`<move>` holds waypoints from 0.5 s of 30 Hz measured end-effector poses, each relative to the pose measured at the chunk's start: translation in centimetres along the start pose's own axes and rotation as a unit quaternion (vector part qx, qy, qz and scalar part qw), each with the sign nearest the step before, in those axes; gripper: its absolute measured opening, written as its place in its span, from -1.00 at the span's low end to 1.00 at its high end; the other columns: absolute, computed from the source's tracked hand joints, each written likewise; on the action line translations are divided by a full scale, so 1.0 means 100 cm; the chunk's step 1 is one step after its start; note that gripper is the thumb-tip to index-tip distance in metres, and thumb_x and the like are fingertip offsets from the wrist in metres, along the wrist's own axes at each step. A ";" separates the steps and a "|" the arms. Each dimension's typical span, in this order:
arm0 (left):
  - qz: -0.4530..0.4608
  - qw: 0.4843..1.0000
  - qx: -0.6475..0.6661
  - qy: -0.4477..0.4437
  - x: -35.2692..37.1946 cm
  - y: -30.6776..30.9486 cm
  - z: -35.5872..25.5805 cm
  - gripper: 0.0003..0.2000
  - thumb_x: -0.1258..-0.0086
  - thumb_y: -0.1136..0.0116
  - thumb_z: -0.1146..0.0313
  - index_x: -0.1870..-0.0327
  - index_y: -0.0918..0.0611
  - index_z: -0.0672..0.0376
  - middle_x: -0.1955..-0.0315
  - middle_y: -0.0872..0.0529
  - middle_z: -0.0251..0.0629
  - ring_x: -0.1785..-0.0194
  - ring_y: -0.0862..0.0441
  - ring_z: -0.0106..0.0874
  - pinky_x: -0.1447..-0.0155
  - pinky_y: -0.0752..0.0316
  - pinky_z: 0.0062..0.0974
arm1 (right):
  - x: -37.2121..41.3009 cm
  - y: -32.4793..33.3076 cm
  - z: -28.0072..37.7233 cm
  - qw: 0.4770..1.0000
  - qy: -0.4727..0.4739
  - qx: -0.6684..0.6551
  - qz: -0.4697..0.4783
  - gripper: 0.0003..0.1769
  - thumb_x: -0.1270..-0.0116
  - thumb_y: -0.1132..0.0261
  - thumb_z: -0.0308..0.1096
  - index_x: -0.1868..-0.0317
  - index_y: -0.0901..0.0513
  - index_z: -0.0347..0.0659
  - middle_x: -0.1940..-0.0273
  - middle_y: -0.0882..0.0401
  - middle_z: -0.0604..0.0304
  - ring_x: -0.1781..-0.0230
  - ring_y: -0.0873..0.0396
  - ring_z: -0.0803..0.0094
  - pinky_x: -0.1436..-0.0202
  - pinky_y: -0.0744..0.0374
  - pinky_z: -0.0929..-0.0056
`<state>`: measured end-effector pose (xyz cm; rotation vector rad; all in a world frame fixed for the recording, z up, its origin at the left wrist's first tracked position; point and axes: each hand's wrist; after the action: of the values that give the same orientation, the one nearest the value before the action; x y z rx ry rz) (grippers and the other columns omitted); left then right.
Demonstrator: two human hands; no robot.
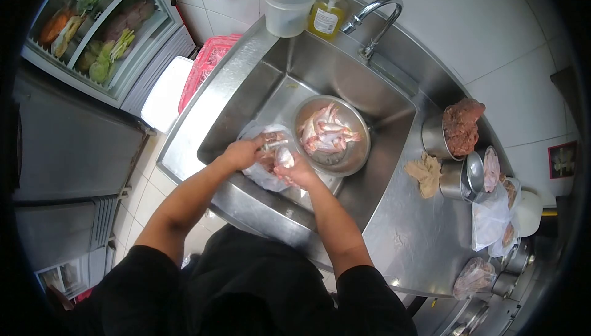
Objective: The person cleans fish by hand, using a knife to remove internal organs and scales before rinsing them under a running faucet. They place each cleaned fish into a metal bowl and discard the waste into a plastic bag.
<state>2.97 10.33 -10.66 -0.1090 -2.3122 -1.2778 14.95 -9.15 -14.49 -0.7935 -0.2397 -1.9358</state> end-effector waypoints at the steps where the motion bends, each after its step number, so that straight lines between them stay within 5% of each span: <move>1: 0.011 0.999 0.009 0.035 0.002 0.009 -0.007 -0.63 -0.47 -0.03 0.05 -0.23 -0.51 -0.10 -0.03 -0.66 0.00 -0.08 -0.64 -0.02 -0.15 -0.51 -0.09 | -0.003 -0.001 -0.002 1.000 0.001 0.020 -0.011 -0.41 -0.22 -0.47 -0.47 -0.18 -0.33 -0.25 0.23 -0.63 0.18 0.42 -0.60 0.48 0.58 -0.54 0.51; 5: 0.029 0.999 -0.029 0.029 0.007 -0.005 -0.025 -0.65 -0.44 -0.08 0.08 -0.17 -0.56 -0.05 -0.05 -0.66 -0.02 -0.11 -0.64 -0.05 -0.16 -0.51 -0.09 | 0.005 -0.007 0.016 0.999 0.006 0.044 -0.028 -0.42 -0.20 -0.44 -0.54 -0.16 -0.34 -0.29 0.30 -0.63 0.14 0.47 -0.60 0.45 0.60 -0.53 0.49; 8: 0.042 0.997 -0.060 -0.030 0.012 -0.020 -0.026 -0.56 -0.47 -0.02 -0.03 -0.34 -0.45 -0.25 0.00 -0.70 -0.06 -0.04 -0.66 -0.04 -0.12 -0.53 -0.14 | 0.016 -0.018 0.033 0.992 -0.010 0.102 -0.077 -0.39 -0.18 -0.43 -0.57 -0.18 -0.32 -0.34 0.34 -0.62 0.08 0.52 -0.59 0.44 0.62 -0.51 0.46; 11: 0.029 0.997 -0.067 -0.034 0.008 -0.006 -0.016 -0.55 -0.45 -0.05 -0.02 -0.33 -0.45 -0.22 -0.01 -0.69 -0.04 -0.06 -0.65 -0.05 -0.12 -0.53 -0.15 | -0.002 -0.010 -0.005 0.989 0.026 0.099 -0.104 -0.33 -0.15 -0.46 -0.46 -0.23 -0.33 -0.36 0.41 -0.65 0.08 0.62 -0.53 0.46 0.65 -0.47 0.47; 14: -0.005 0.996 0.031 0.082 0.000 0.005 -0.013 -0.60 -0.45 -0.07 0.08 -0.28 -0.50 -0.14 -0.02 -0.68 -0.05 -0.12 -0.63 -0.04 -0.17 -0.51 -0.12 | 0.000 -0.013 -0.002 0.993 0.041 0.082 -0.076 -0.30 -0.14 -0.46 -0.46 -0.24 -0.31 -0.35 0.41 -0.65 0.06 0.62 -0.54 0.45 0.66 -0.44 0.47; 15: 0.010 0.999 0.013 0.052 0.003 0.002 -0.015 -0.60 -0.45 -0.07 0.07 -0.27 -0.50 -0.12 -0.03 -0.68 -0.04 -0.12 -0.64 -0.05 -0.17 -0.51 -0.12 | 0.005 -0.015 0.004 0.994 0.038 0.074 -0.078 -0.29 -0.14 -0.46 -0.48 -0.25 -0.30 -0.36 0.41 -0.65 0.06 0.62 -0.53 0.44 0.67 -0.44 0.47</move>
<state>3.36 9.16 -9.74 -0.0545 -2.2336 -1.2137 13.70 -8.58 -13.68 -0.6179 -0.4035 -2.0624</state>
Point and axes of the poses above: each hand's wrist, its own x-axis away from the middle knuckle, its own y-axis out of the back of the hand, z = x × y
